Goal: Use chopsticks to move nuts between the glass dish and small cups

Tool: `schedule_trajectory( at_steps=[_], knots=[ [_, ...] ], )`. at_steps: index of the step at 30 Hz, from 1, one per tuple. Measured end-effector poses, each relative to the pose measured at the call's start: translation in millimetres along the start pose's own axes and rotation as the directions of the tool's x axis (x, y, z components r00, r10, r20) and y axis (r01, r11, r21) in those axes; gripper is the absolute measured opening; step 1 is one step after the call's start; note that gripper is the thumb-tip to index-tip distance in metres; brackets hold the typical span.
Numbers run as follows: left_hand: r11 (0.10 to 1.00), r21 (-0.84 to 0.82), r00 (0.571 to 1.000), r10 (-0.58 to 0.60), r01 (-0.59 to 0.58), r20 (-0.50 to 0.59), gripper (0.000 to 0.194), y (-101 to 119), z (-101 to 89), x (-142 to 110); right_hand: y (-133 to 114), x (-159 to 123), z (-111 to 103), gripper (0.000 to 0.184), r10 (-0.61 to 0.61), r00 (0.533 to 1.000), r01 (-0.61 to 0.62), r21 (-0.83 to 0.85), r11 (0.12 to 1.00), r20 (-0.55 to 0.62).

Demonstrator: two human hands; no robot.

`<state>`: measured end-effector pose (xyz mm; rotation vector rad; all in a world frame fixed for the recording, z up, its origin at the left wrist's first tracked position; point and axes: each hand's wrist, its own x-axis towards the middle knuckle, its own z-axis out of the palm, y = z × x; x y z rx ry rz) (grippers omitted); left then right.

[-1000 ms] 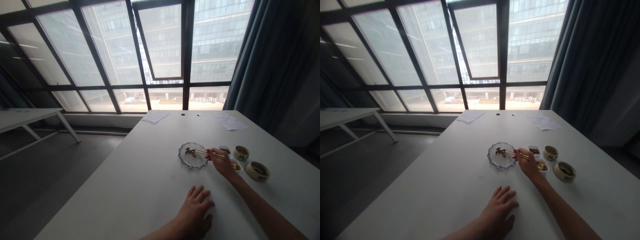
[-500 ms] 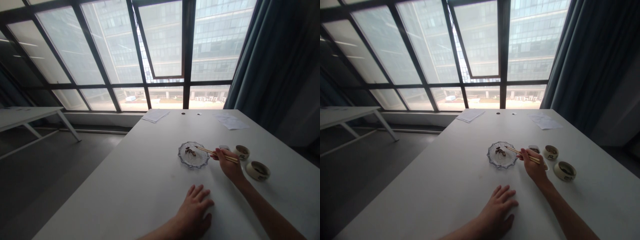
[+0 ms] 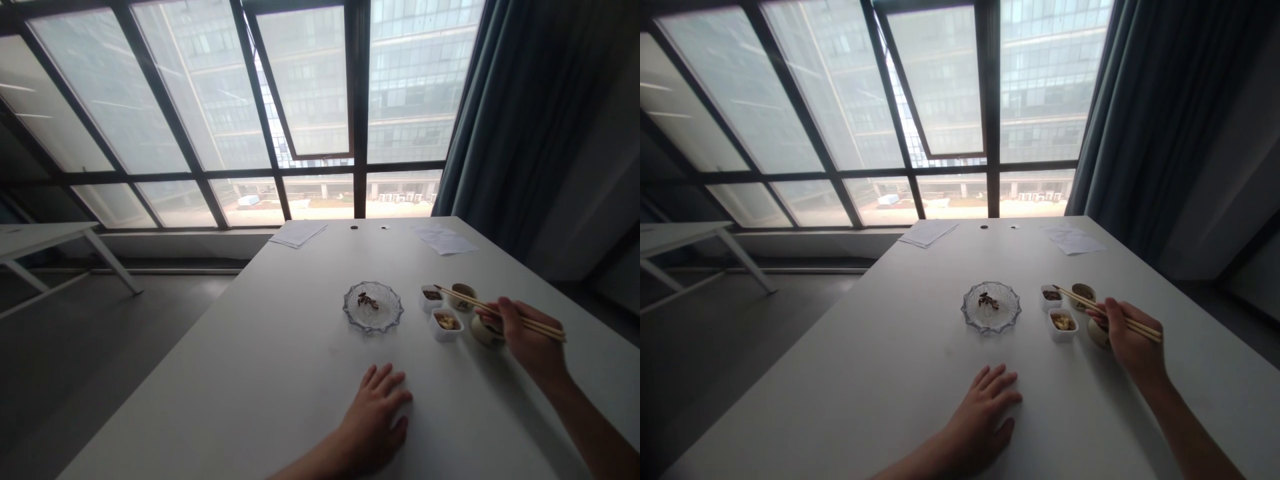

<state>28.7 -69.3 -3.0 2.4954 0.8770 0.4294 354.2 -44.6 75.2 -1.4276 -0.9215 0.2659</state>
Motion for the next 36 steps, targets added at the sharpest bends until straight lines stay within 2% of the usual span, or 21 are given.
schedule_trajectory(
  at_steps=[5,10,12,16,19,22,27,36],
  knots=[
    [1.0,0.003,1.0,-0.008,0.008,0.006,0.037,0,-0.8,0,8,0,3,0.037,0.072,0.997,-0.073,0.048,0.996,0.026],
    [1.0,0.001,1.0,-0.006,0.006,0.002,0.036,1,-0.5,0,1,0,4,0.034,0.045,0.999,-0.045,0.024,0.999,0.022],
    [1.0,-0.002,1.0,-0.006,0.006,0.008,0.036,1,-0.6,0,-4,-3,9,0.034,0.008,0.998,-0.01,0.023,1.0,0.062],
    [1.0,0.003,1.0,-0.007,0.007,0.02,0.037,1,-1.2,0,-11,-17,37,0.039,0.001,0.966,-0.022,0.078,0.997,0.258],
    [1.0,0.014,1.0,-0.004,0.004,0.014,0.036,2,-1.3,1,-8,-28,67,0.041,0.023,0.909,-0.073,0.104,0.992,0.415],
    [1.0,0.024,1.0,-0.001,0.001,0.012,0.036,1,-0.3,1,0,-35,94,0.046,0.038,0.864,-0.112,0.118,0.987,0.502],
    [1.0,0.026,1.0,0.003,-0.003,0.01,0.037,0,2.0,0,15,-37,115,0.048,0.072,0.853,-0.158,0.124,0.98,0.517],
    [1.0,0.013,1.0,0.009,-0.009,0.01,0.038,0,1.5,0,20,-46,114,0.047,0.107,0.881,-0.203,0.162,0.966,0.461]
  ],
)
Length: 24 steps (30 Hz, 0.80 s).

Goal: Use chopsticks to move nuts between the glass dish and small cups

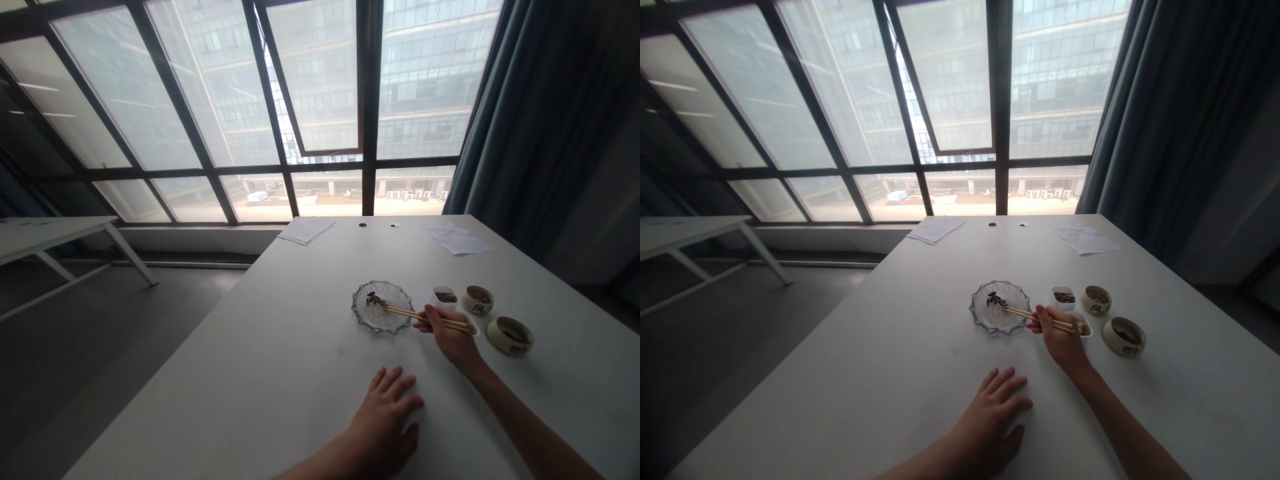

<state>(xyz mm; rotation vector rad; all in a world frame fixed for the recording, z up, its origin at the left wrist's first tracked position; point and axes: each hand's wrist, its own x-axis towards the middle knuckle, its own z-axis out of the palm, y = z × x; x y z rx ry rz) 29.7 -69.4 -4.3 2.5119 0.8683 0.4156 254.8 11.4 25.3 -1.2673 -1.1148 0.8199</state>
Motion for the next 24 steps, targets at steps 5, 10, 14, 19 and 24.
schedule_trajectory(
  at_steps=[5,10,14,19,24],
  knots=[
    [1.0,-0.001,1.0,-0.004,0.004,0.0,0.037,1,-0.5,0,-2,-6,3,0.051,-0.026,0.996,0.028,0.031,0.999,-0.082],
    [1.0,-0.007,1.0,-0.006,0.006,0.005,0.037,1,-1.8,0,-14,-9,-2,0.05,-0.046,0.989,0.052,0.036,0.998,-0.143],
    [1.0,-0.005,1.0,-0.007,0.008,0.006,0.036,1,-2.9,-1,-34,-9,-27,0.047,-0.084,0.967,0.089,0.01,0.996,-0.24],
    [1.0,-0.003,1.0,-0.013,0.013,0.01,0.036,3,-4.4,-1,-54,-6,-74,0.041,-0.19,0.898,0.171,-0.084,0.982,-0.398],
    [1.0,0.0,1.0,-0.017,0.017,0.008,0.036,3,-4.1,0,-48,-5,-101,0.037,-0.146,0.876,0.118,-0.089,0.989,-0.46]
  ],
)
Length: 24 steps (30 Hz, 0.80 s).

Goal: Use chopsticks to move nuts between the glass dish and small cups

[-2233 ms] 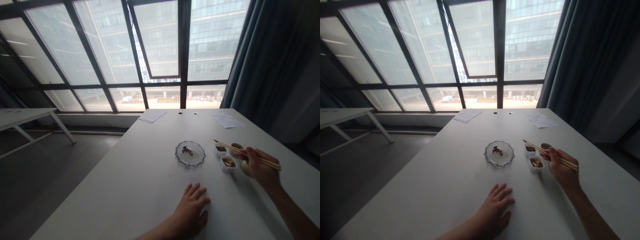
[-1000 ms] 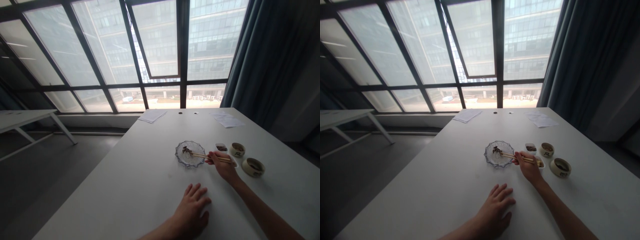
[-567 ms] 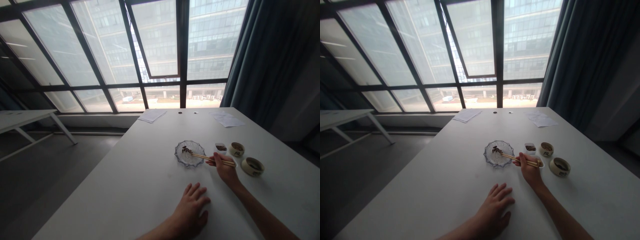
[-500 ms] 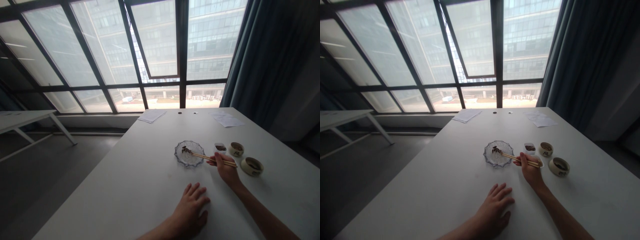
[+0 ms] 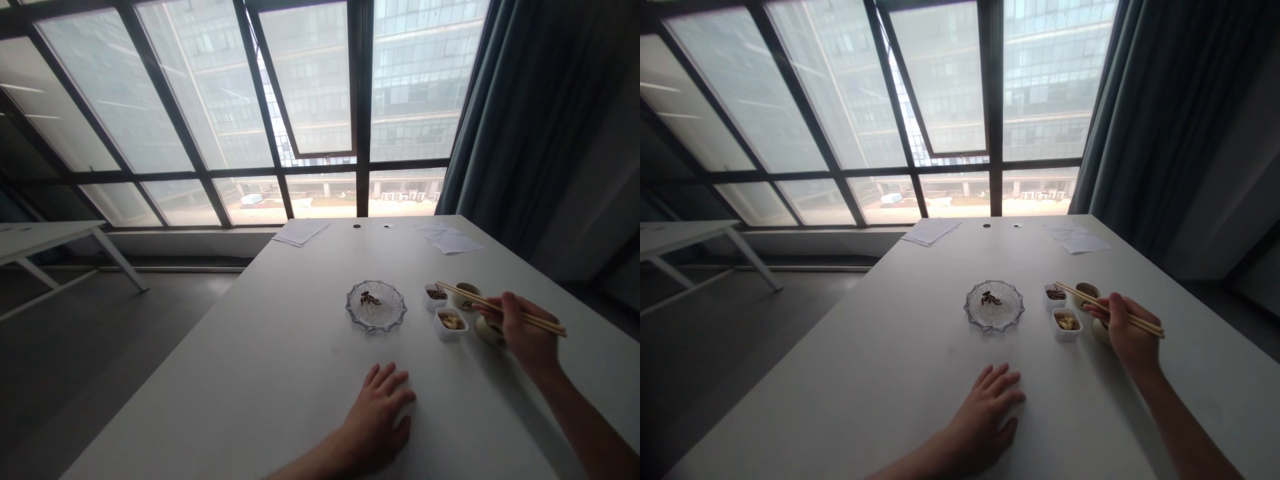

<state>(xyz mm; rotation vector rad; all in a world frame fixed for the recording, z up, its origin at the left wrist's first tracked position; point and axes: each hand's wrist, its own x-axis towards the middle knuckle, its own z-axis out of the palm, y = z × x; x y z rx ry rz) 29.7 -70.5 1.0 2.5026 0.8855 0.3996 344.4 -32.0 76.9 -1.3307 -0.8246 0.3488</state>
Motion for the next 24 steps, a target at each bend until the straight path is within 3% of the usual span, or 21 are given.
schedule_trajectory(
  at_steps=[7,10,15,19,24],
  knots=[
    [1.0,-0.012,1.0,0.003,-0.003,0.002,0.035,-1,-0.2,-1,-2,-6,7,0.037,-0.026,0.998,0.024,0.026,0.999,0.058],
    [1.0,-0.008,1.0,-0.002,0.002,0.003,0.036,-1,-0.6,0,0,-15,25,0.04,-0.006,0.981,-0.003,0.045,0.999,0.192],
    [1.0,0.004,1.0,-0.006,0.006,0.013,0.039,0,-0.4,0,17,-31,68,0.045,0.022,0.887,-0.031,0.012,0.999,0.46],
    [1.0,0.008,1.0,0.001,-0.001,0.009,0.039,-2,1.3,0,29,-34,93,0.051,0.041,0.867,-0.054,0.011,0.998,0.497],
    [1.0,0.002,1.0,0.012,-0.012,0.005,0.038,-5,5.2,0,40,-33,102,0.053,0.065,0.876,-0.068,-0.012,0.998,0.477]
  ],
)
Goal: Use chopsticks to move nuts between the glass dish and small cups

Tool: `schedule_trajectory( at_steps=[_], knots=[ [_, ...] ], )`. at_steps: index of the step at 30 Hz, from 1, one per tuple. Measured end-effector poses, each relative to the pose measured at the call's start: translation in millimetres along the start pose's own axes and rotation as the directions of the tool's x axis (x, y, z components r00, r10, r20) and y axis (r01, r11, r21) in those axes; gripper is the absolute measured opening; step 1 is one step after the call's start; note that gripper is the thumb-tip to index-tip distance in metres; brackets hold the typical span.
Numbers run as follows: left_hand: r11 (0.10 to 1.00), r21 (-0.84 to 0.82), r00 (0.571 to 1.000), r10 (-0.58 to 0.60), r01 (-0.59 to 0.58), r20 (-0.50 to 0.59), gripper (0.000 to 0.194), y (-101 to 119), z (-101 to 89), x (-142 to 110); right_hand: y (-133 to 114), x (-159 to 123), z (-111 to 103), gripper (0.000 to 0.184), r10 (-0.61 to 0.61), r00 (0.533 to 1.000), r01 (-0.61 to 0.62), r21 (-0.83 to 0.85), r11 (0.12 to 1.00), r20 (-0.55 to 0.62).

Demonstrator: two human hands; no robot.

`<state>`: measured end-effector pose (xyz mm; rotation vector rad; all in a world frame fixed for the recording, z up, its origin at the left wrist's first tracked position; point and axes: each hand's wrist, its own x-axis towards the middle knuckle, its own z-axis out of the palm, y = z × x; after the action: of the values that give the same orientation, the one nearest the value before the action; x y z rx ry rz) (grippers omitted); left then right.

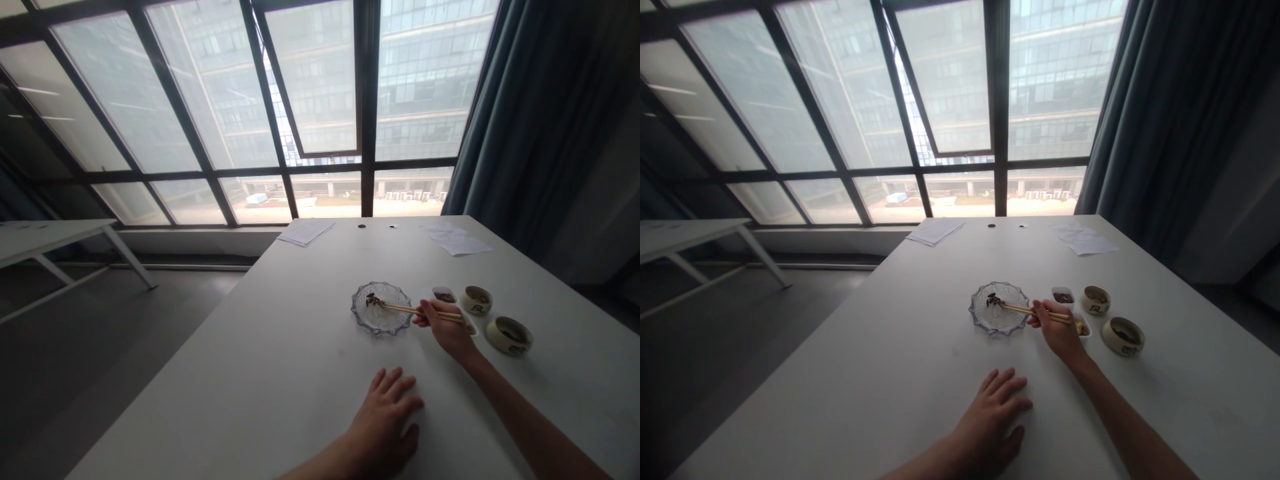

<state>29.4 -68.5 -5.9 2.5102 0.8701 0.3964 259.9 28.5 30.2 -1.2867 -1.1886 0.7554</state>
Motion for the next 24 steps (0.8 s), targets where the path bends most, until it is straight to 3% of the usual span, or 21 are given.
schedule_trajectory(
  at_steps=[6,11,17,21,24],
  knots=[
    [1.0,0.0,1.0,0.003,-0.003,-0.014,0.038,-1,2.6,0,9,-3,4,0.052,0.003,0.996,-0.001,0.024,1.0,-0.085],
    [1.0,-0.006,1.0,0.003,-0.003,-0.006,0.038,0,-0.7,0,0,-7,-1,0.051,0.005,0.987,0.004,0.059,0.998,-0.159],
    [1.0,-0.018,1.0,-0.004,0.004,-0.002,0.038,1,-2.3,-1,-28,-13,-50,0.046,0.008,0.96,0.008,0.057,0.998,-0.278],
    [1.0,-0.021,1.0,-0.013,0.013,0.003,0.038,0,-1.9,0,-39,-17,-89,0.043,-0.08,0.905,0.083,-0.012,0.997,-0.417],
    [1.0,-0.021,1.0,-0.019,0.019,0.004,0.038,1,-2.9,-1,-39,-19,-105,0.044,-0.064,0.875,0.056,-0.032,0.998,-0.481]
  ],
)
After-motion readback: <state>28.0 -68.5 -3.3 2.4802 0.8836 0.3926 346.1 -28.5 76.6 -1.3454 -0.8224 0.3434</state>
